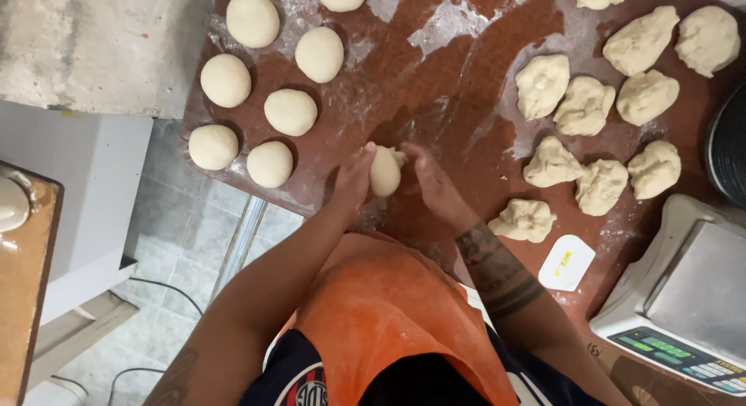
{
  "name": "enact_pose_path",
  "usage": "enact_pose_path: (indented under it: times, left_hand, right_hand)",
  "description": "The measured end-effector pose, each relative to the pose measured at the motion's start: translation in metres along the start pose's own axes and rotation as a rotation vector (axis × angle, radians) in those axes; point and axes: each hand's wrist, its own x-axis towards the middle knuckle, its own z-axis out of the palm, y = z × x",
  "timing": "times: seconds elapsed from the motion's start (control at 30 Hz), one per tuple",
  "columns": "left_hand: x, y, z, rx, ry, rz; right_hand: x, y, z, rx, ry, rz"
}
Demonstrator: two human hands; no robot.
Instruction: Shaping pieces of dough into balls on a floured work surface
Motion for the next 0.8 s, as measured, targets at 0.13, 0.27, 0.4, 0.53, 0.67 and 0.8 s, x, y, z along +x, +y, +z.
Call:
enact_pose_path:
  times: [0.13, 0.27, 0.4, 0.53, 0.67, 0.8]
  left_hand:
    - [0.007, 0.02, 0.001, 0.822, 0.162, 0.237]
    - [0.041, 0.011, 0.005, 1.53, 0.549, 1.184]
    - [0.065, 0.022, 0.019, 1.43, 0.367, 0.953]
    - [0.019, 0.029, 0.016, 1.649, -0.112, 0.915]
    - [0.051, -0.055, -0.037, 1.524, -0.122, 1.579]
    - [0.044, 0.006, -0.008, 1.463, -0.236, 1.172]
  right_hand:
    - [-0.03, 0.008, -0.025, -0.154, 0.096, -0.018]
    - [-0.065, 0.042, -0.042, 0.002, 0.233, 0.195]
    - [-0.089, 0.089, -0.039, -0.088, 0.25, 0.262]
    - [-0.097, 0.04, -0.023, -0.218, 0.233, 0.335]
    - [-0.104, 0.007, -0.013, -0.357, 0.212, 0.583]
    - [-0.13, 0.019, -0.008, -0.394, 0.21, 0.728]
